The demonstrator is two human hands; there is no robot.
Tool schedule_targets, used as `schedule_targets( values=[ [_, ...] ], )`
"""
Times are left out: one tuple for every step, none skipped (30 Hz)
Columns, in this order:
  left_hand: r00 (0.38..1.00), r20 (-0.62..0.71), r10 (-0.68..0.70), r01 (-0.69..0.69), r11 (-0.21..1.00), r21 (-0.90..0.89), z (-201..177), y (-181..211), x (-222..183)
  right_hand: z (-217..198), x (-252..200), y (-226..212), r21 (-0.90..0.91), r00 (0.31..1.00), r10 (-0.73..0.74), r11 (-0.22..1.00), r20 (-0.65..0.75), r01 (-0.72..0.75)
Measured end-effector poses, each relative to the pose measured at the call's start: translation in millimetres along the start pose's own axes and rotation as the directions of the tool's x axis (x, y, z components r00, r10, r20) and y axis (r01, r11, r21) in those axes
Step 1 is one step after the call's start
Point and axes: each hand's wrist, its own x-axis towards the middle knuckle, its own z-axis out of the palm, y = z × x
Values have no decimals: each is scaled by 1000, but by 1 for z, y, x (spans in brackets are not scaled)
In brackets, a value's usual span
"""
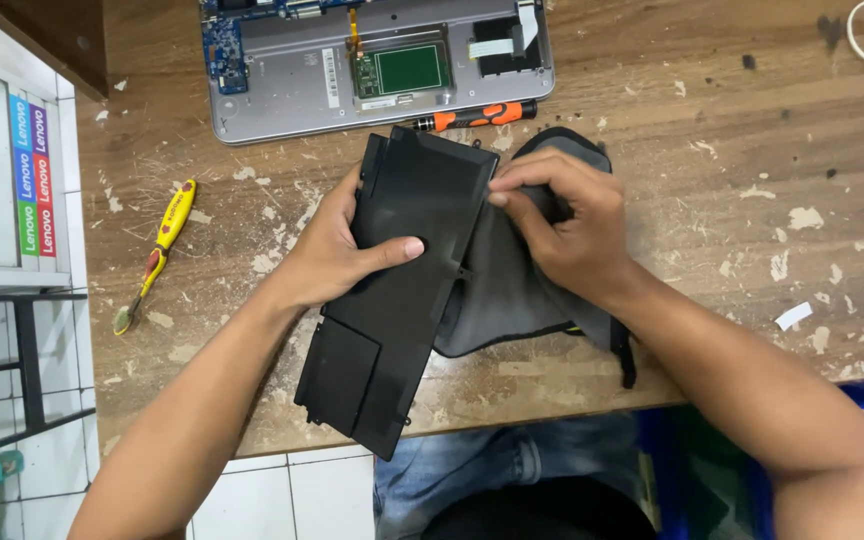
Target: Cleaning the connectors and casing of a laptop battery using a microfiber cloth on a repair bench.
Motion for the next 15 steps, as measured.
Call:
schedule_targets(
  values=[
    [1000, 10, -4, 4, 1000, 0, 1, 1, 0, -3, 1, 2, -4, 1000, 6, 1000, -7, -6],
    [1000, 12, -14, 14, 1000, 6, 2, 3, 1, -6, 3, 4, -26, 1000, -6, 1000, -16, 6],
    [1000, 14, -24, 24, 1000, 12, 3, 5, 2, -10, 5, 6, -48, 1000, -18, 999, -24, 17],
    [999, 20, -24, 24, 1000, 15, 3, 5, 3, -10, 5, 7, -51, 999, -18, 999, -31, 16],
    [999, 19, -29, 28, 999, 23, 3, 5, 5, -10, 5, 8, -31, 999, -6, 1000, -38, 5],
    [999, 16, -33, 32, 999, 31, 3, 6, 6, -10, 6, 9, -9, 999, 4, 1000, -43, -4],
    [999, 21, -33, 33, 999, 36, 3, 6, 7, -10, 5, 11, -10, 999, 4, 1000, -50, -5],
    [999, 19, -42, 41, 999, 31, 2, 7, 8, -9, 6, 13, 7, 998, 16, 1000, -67, -15],
    [999, 17, -51, 50, 998, 26, 2, 8, 9, -9, 6, 14, 24, 996, 27, 999, -83, -26],
    [999, 18, -51, 51, 998, 30, 2, 7, 14, -12, 7, 15, 26, 996, 27, 999, -87, -24],
    [999, 31, -22, 22, 999, 29, 1, 5, 18, -14, 7, 16, 47, 996, 32, 999, -78, -29],
    [999, 41, 4, -5, 1000, 29, 0, 3, 21, -15, 8, 18, 71, 997, 38, 997, -68, -33],
    [999, 38, 0, -2, 999, 34, -1, 6, 21, -14, 7, 16, 77, 997, 38, 996, -70, -33],
    [995, 97, 22, -31, 996, 87, 0, 8, 24, -16, 6, 16, 52, 995, 73, 996, -63, -70],
    [987, 157, 41, -63, 988, 139, 0, 11, 28, -17, 5, 15, 26, 992, 108, 994, -58, -107]
  ],
)
